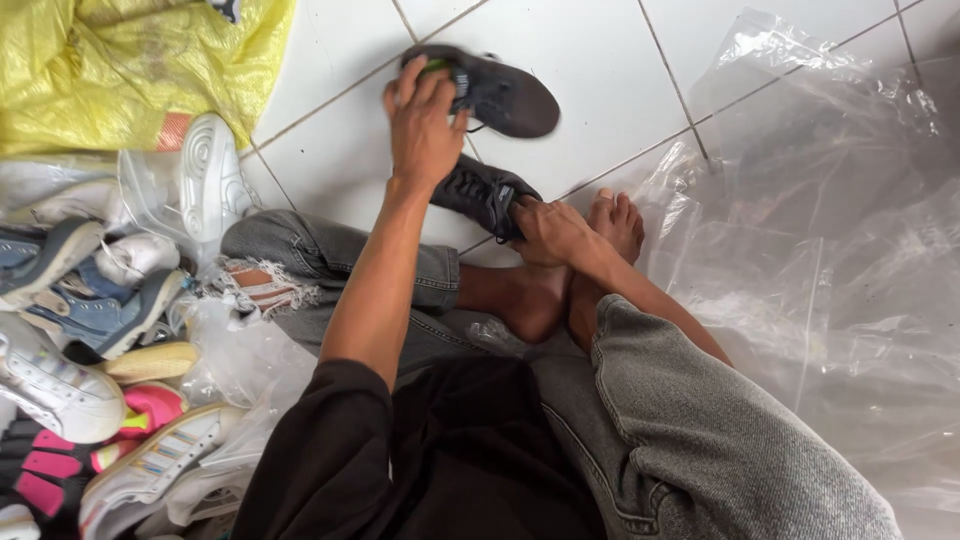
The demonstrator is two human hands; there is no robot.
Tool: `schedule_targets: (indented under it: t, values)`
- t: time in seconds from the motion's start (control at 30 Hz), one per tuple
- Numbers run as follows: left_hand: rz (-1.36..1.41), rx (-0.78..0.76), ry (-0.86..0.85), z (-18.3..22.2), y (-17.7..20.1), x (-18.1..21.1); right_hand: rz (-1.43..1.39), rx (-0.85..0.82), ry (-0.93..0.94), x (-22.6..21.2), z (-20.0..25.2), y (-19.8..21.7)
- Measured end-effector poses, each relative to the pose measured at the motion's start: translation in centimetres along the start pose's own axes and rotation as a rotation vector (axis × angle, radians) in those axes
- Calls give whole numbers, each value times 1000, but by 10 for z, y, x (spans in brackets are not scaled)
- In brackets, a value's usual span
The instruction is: A person sits on the floor and sorts through a large pile of various shoes, inspecting each one before placing it aside.
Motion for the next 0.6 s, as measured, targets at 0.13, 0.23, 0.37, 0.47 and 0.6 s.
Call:
schedule_targets:
  t: [0.13,0.23,0.37,0.47,0.6]
  values:
    - [-88,41,252,12,34,-48,17,118,-71,12,-1,2]
    - [-67,168,541,42,58,-86,62,222,-16,4,2,15]
    - [56,146,879,99,57,-92,108,177,-110,2,3,23]
    - [227,134,986,127,39,-61,143,215,-140,9,3,23]
    - [481,87,1019,131,36,-1,206,381,-156,5,8,38]
Point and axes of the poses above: each hand's wrist, its own z-axis away from the middle knuckle, its own y-axis out of the back of the hand, x = y × z, the point moved 10 cm from there along -z, towards the middle knuckle, and after that the axes turned 9 degrees about x, right-handed, at the moved point
